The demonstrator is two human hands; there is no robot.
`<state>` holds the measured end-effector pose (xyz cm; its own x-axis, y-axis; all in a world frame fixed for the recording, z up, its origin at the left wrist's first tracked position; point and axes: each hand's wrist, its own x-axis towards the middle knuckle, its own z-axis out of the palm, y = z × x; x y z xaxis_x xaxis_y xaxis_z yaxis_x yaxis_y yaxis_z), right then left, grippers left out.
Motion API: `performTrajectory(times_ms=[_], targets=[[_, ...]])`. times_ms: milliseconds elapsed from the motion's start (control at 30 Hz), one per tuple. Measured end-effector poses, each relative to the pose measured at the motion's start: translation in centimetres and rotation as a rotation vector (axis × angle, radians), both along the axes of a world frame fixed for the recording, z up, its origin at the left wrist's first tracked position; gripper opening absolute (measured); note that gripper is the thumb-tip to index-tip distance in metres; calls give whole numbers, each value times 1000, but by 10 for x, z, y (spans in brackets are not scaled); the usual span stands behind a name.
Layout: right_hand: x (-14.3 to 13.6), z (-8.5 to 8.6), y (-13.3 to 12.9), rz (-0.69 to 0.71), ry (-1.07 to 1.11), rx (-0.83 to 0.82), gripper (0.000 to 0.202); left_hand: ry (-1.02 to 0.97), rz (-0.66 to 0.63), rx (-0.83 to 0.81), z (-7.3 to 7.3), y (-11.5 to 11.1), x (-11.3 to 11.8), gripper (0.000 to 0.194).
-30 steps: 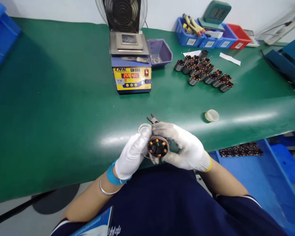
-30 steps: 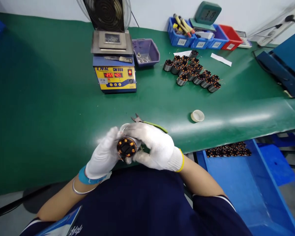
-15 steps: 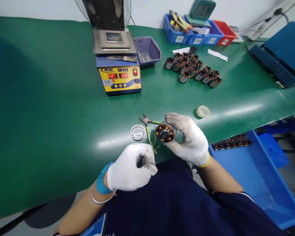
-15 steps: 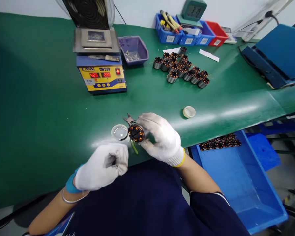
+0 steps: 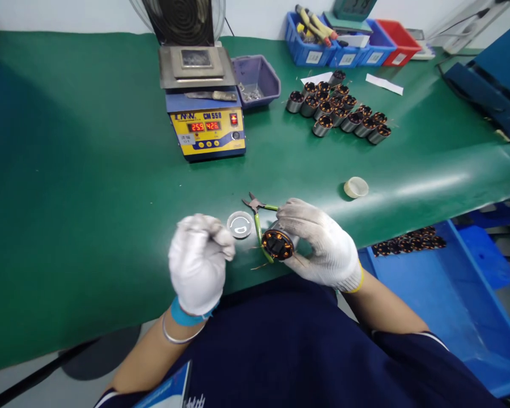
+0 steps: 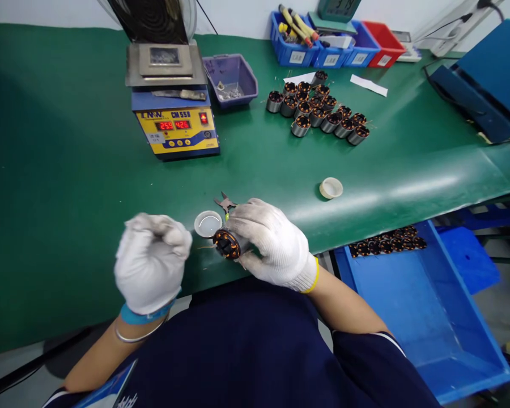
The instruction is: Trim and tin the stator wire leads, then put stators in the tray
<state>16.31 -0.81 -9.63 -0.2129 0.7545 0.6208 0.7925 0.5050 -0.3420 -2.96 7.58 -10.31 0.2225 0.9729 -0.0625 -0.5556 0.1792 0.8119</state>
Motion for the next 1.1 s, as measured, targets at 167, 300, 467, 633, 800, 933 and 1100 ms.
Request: performTrajectory(times_ms=[167,300,467,633,800,933,1100], targets=[[0,2,-3,-23,-3,-26,59,180,-55,102,3,2,6,38],[0,5,-2,-24,8,-57,59,267,-451,201,5,-2,-2,37],[2,7,0,-61,40,-23,56,90,-392,126,3,2,-12,46],[1,7,0,-97,7,8,54,326,-547,77,0,-2,0,32],[-1,8,2,-125,0,-44,49,98,-275,-111,4,0,1,35],[-3,6,13,-204,-53,-177,48,-172,116,-213,8,10,-1,37],[-13,10,34,-330,-255,-521,54,-215,177,-252,9,12,0,31]])
